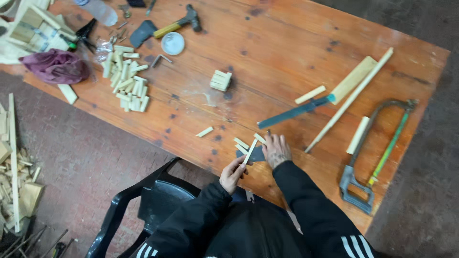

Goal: The person measures and marks small wooden blocks with a pen and ruler, then saws the blocks into smaller pieces using a hacksaw on a workbench.

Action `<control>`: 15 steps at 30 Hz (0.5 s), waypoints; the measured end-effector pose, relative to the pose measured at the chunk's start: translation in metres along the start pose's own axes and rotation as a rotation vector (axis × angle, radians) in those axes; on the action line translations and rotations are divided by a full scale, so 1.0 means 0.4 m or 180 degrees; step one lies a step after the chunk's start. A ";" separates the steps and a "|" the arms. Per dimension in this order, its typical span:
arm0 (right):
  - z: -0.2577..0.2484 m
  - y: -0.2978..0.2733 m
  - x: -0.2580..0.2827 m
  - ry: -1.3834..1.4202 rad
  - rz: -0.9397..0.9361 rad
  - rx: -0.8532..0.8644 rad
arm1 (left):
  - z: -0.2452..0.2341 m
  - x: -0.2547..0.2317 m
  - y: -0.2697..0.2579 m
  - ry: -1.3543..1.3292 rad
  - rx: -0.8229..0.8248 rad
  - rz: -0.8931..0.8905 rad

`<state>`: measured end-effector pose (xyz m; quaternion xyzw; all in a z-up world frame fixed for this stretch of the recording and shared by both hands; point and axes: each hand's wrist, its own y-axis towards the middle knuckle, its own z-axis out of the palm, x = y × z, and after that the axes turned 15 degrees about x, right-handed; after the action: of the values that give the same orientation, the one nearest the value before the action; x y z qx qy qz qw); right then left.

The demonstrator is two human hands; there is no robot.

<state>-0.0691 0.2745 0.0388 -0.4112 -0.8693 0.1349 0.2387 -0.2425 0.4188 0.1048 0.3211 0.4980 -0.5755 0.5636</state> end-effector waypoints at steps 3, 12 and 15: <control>0.045 0.105 0.048 -0.0769 -0.0268 -0.0453 | -0.064 -0.044 0.019 -0.0308 0.0076 0.0182; -0.129 0.034 0.186 0.3208 -0.0058 -0.0385 | -0.172 -0.244 0.099 0.0034 0.0534 0.0561; -0.296 -0.131 0.246 0.4811 -0.0735 -0.0756 | -0.108 -0.339 0.109 0.0086 0.0903 0.0562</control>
<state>-0.0947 0.3230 0.1918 -0.3212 -0.5163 -0.3024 0.7341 -0.1872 0.5094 0.2089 0.4477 0.3892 -0.5840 0.5541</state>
